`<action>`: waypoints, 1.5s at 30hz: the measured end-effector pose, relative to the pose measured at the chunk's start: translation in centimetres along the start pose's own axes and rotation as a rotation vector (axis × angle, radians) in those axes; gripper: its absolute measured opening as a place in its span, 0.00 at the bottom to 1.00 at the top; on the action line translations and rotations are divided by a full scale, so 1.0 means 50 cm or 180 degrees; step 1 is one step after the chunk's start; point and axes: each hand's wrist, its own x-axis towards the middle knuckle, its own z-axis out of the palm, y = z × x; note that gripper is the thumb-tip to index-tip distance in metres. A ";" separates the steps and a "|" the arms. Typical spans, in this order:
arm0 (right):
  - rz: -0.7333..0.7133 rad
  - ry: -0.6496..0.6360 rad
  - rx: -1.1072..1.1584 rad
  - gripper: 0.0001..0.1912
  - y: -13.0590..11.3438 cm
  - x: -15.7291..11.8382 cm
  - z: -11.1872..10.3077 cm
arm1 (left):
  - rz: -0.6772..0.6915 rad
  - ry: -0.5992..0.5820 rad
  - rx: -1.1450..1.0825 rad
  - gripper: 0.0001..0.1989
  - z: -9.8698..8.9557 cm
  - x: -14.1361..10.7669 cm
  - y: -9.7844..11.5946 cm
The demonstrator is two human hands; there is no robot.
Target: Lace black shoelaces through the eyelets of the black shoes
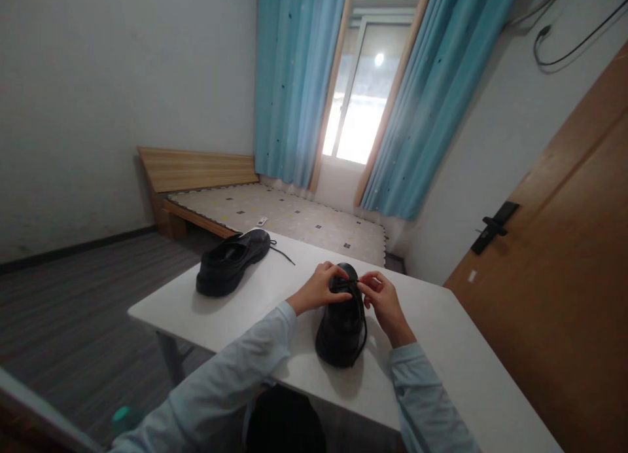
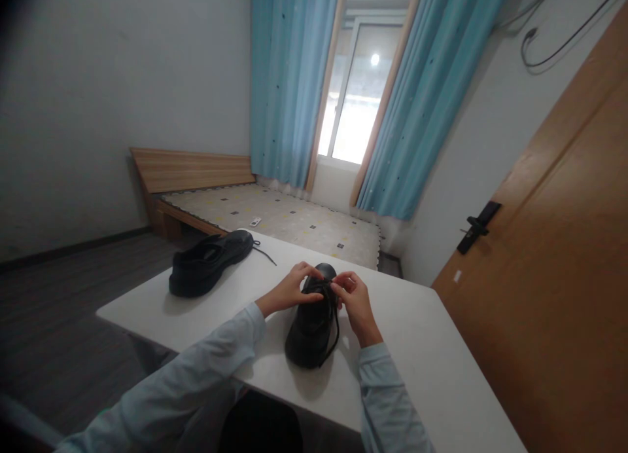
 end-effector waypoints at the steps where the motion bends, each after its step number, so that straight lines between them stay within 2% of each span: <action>1: -0.0054 0.0029 0.0013 0.15 0.001 0.000 0.000 | -0.0017 -0.0026 -0.0004 0.21 0.000 0.000 -0.001; 5: -0.0138 0.0123 0.0048 0.15 0.004 0.002 0.000 | -0.0079 -0.0126 -0.0047 0.19 0.000 0.000 -0.002; 10: -0.0175 0.0021 -0.0057 0.12 -0.001 0.003 0.002 | -0.0107 -0.0148 -0.0026 0.19 0.001 0.001 -0.002; 24: -0.0675 -0.0182 -0.1473 0.05 -0.016 -0.001 -0.011 | -0.0090 -0.0135 -0.0064 0.18 0.002 0.001 -0.006; 35: -0.0665 -0.0102 -0.1737 0.10 -0.006 0.012 -0.036 | -0.0123 -0.0150 -0.0017 0.18 0.002 0.000 -0.003; 41: -0.0959 -0.0125 -0.2057 0.09 -0.016 0.009 -0.040 | -0.0128 -0.0135 -0.0040 0.18 0.004 0.000 -0.008; 45: -0.0993 0.0017 -0.2125 0.10 -0.016 0.011 -0.049 | -0.0188 -0.0142 -0.0096 0.18 0.004 -0.002 -0.007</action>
